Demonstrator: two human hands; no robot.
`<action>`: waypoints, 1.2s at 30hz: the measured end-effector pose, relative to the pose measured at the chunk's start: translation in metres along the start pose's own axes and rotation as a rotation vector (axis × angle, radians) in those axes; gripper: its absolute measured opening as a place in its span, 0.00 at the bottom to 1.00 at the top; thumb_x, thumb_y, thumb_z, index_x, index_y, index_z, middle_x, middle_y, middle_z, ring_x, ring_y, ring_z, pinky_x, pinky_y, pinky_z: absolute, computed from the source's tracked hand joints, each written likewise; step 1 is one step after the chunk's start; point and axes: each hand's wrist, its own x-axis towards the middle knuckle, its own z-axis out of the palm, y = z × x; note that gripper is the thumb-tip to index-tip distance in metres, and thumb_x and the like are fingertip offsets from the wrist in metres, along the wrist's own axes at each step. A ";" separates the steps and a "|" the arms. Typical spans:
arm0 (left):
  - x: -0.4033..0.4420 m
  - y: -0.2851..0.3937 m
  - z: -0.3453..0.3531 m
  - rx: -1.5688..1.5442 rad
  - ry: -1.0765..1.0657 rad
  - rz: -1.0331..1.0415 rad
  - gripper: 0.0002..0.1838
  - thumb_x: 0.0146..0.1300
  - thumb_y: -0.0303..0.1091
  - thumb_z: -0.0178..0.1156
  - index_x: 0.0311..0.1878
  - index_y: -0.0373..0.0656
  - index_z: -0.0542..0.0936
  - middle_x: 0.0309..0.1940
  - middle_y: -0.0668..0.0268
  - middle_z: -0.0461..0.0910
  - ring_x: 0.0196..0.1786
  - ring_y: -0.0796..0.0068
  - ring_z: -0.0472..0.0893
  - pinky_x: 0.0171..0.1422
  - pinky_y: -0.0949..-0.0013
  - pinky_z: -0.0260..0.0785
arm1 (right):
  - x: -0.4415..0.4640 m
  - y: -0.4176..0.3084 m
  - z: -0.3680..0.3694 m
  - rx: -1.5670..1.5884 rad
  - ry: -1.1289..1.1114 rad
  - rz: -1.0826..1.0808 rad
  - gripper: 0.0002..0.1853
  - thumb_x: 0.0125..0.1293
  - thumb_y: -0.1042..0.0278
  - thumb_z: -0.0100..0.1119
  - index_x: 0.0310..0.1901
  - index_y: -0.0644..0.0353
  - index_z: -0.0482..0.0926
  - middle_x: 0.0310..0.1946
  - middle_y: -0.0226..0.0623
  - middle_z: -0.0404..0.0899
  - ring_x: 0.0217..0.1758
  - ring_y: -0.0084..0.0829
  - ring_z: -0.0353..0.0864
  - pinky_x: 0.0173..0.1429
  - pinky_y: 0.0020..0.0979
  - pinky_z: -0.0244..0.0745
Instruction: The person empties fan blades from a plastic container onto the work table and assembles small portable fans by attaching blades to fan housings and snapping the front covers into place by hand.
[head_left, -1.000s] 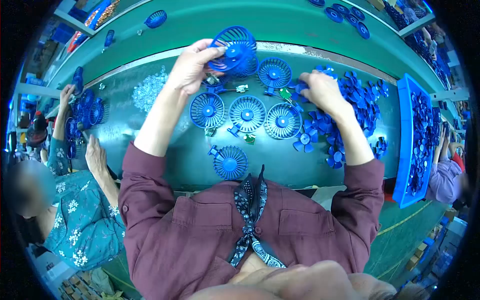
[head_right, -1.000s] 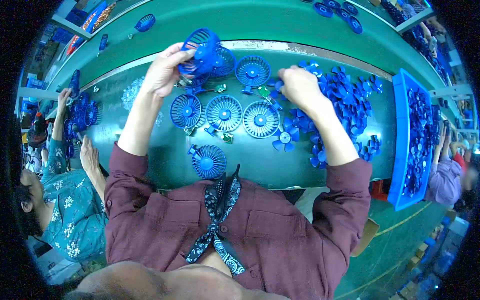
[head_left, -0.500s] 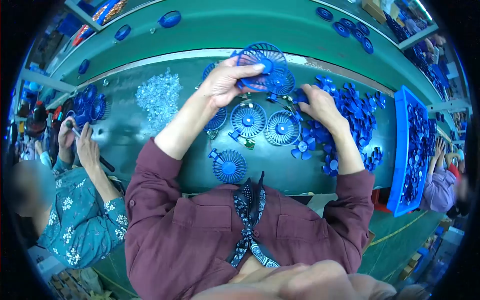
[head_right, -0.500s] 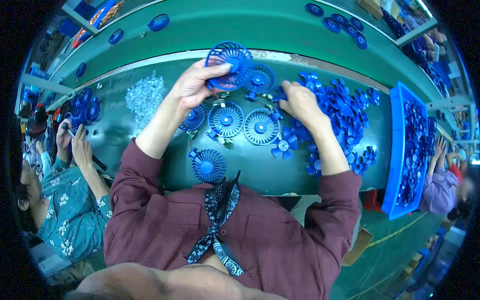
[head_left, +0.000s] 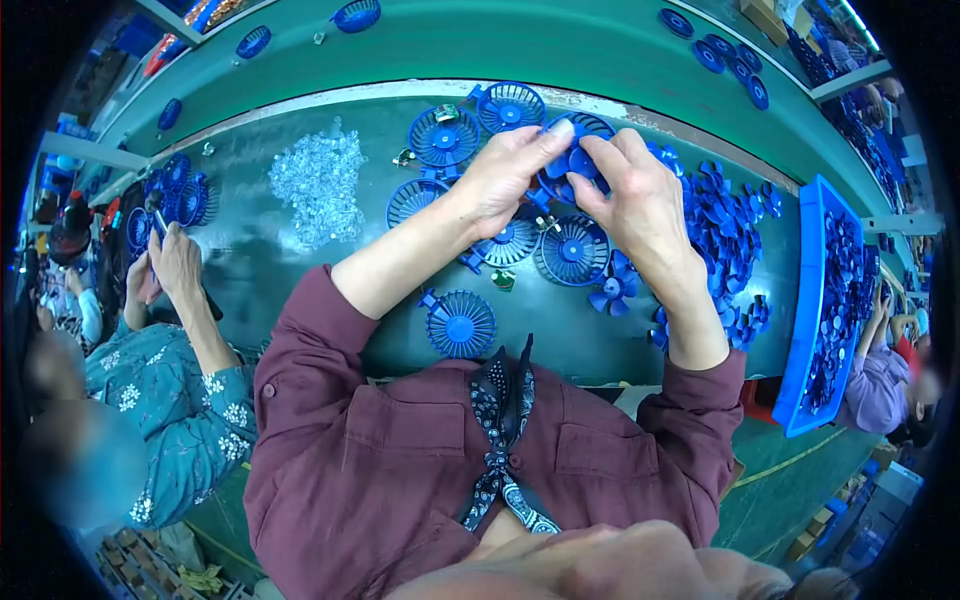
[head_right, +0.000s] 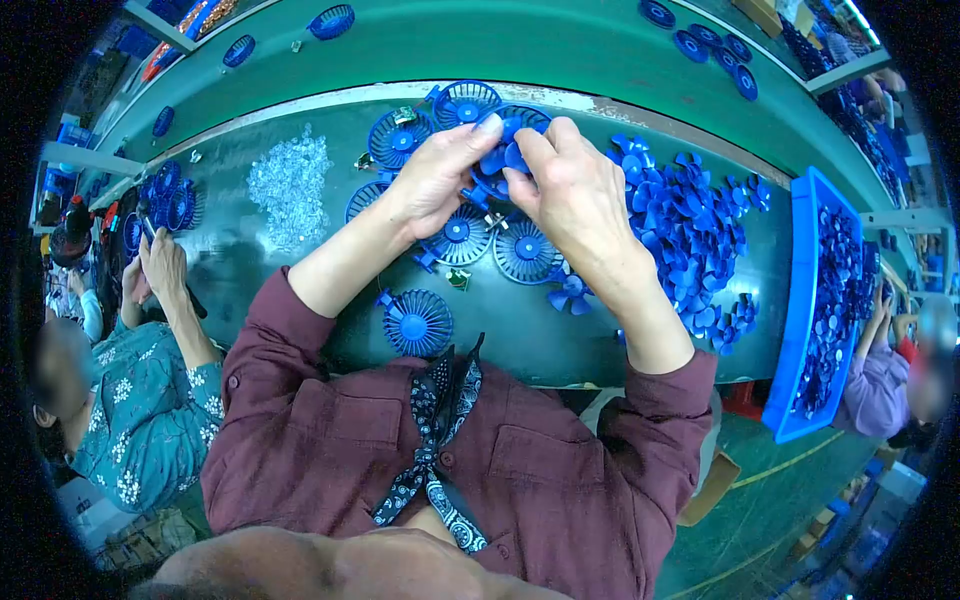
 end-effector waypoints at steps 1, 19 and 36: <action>-0.002 -0.002 0.004 0.026 -0.001 0.052 0.18 0.68 0.44 0.62 0.50 0.39 0.78 0.44 0.66 0.80 0.46 0.79 0.78 0.52 0.71 0.72 | 0.002 0.000 0.002 0.014 0.013 0.004 0.13 0.54 0.66 0.68 0.39 0.58 0.76 0.32 0.41 0.72 0.33 0.44 0.80 0.32 0.41 0.76; 0.075 0.017 0.015 0.914 -0.076 0.460 0.18 0.63 0.40 0.64 0.43 0.32 0.80 0.31 0.64 0.83 0.33 0.81 0.78 0.38 0.72 0.72 | 0.029 0.102 0.009 0.780 -0.181 0.365 0.19 0.56 0.62 0.74 0.42 0.68 0.82 0.31 0.28 0.83 0.35 0.17 0.76 0.42 0.26 0.74; 0.131 -0.017 -0.022 1.978 -0.252 0.666 0.10 0.58 0.32 0.61 0.42 0.39 0.78 0.36 0.52 0.81 0.47 0.52 0.80 0.49 0.52 0.71 | -0.013 0.130 0.010 -0.333 -0.491 0.365 0.13 0.52 0.62 0.68 0.37 0.60 0.82 0.33 0.50 0.83 0.42 0.50 0.84 0.48 0.47 0.78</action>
